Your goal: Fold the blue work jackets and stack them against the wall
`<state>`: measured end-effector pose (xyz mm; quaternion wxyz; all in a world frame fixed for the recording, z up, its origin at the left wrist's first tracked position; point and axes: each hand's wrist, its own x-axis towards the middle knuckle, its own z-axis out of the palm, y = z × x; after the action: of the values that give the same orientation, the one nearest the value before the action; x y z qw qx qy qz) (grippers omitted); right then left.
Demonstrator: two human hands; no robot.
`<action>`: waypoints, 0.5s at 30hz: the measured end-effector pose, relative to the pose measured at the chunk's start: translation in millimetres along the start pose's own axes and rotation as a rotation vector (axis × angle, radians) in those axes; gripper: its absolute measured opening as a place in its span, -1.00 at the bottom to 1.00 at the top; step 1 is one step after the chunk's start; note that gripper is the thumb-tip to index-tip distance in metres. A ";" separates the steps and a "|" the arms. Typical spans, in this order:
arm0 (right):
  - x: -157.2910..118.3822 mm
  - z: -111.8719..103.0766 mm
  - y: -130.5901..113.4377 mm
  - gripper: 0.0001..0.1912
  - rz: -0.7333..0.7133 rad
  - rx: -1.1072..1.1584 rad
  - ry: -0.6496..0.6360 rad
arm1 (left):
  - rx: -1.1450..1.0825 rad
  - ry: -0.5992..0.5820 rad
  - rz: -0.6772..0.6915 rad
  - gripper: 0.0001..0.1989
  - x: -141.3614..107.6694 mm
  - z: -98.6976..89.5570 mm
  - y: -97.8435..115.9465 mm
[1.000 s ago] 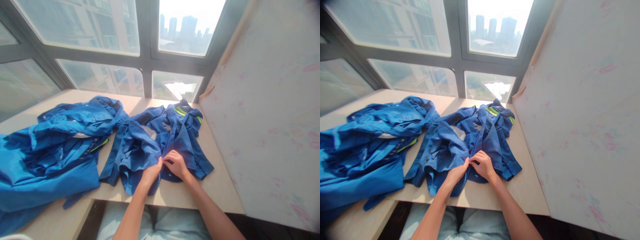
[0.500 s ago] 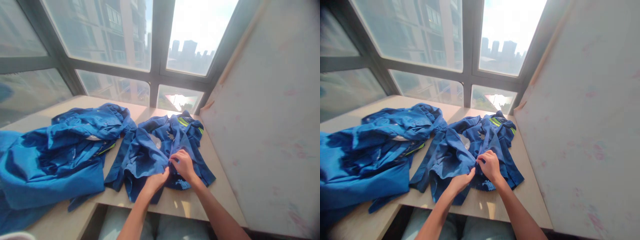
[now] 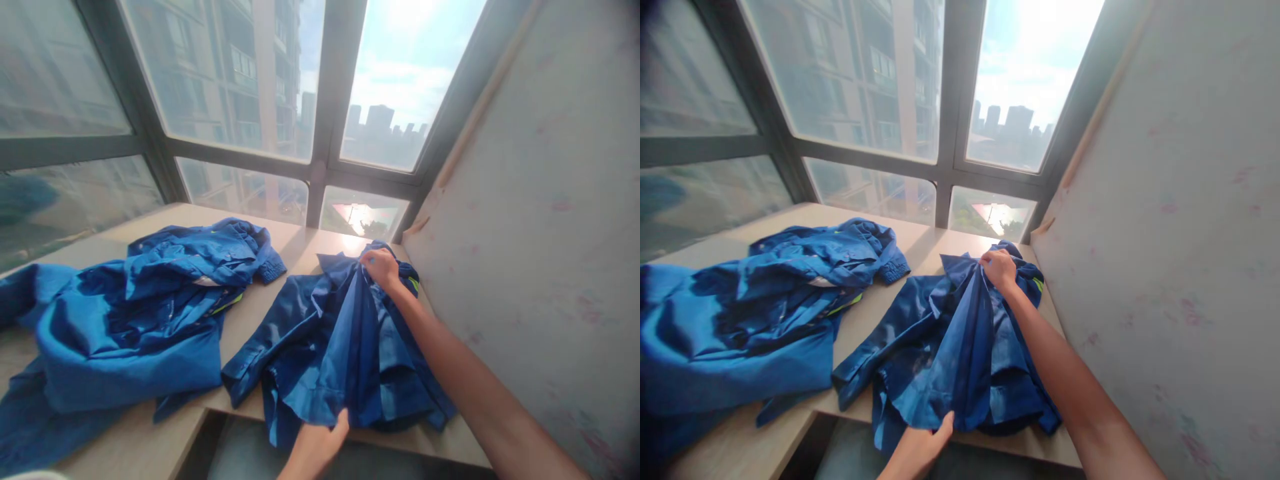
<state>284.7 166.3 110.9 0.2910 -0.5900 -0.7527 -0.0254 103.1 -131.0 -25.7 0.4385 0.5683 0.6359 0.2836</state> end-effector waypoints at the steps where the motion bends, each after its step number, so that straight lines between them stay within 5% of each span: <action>1: 14.1 -4.2 -0.7 -0.85 0.027 -0.017 0.009 | -0.015 0.001 -0.034 -0.48 -3.5 -1.5 -0.1; 9: 119.1 -70.9 -9.7 -0.79 0.071 -0.054 0.168 | -0.132 0.009 -0.124 -0.42 -11.9 0.9 -13.0; 12: 131.2 -85.6 -16.4 -0.80 0.020 -0.057 0.201 | -0.197 0.037 -0.149 -0.38 -10.9 0.8 -9.5; 15: 122.6 -78.5 -18.2 -0.79 -0.049 -0.070 0.149 | -0.235 -0.085 -0.226 -0.42 -11.3 0.5 -4.2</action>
<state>283.8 237.9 238.9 0.3247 -0.5776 -0.7419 -0.1027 101.2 -142.9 -26.9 0.5574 0.4495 0.6390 0.2809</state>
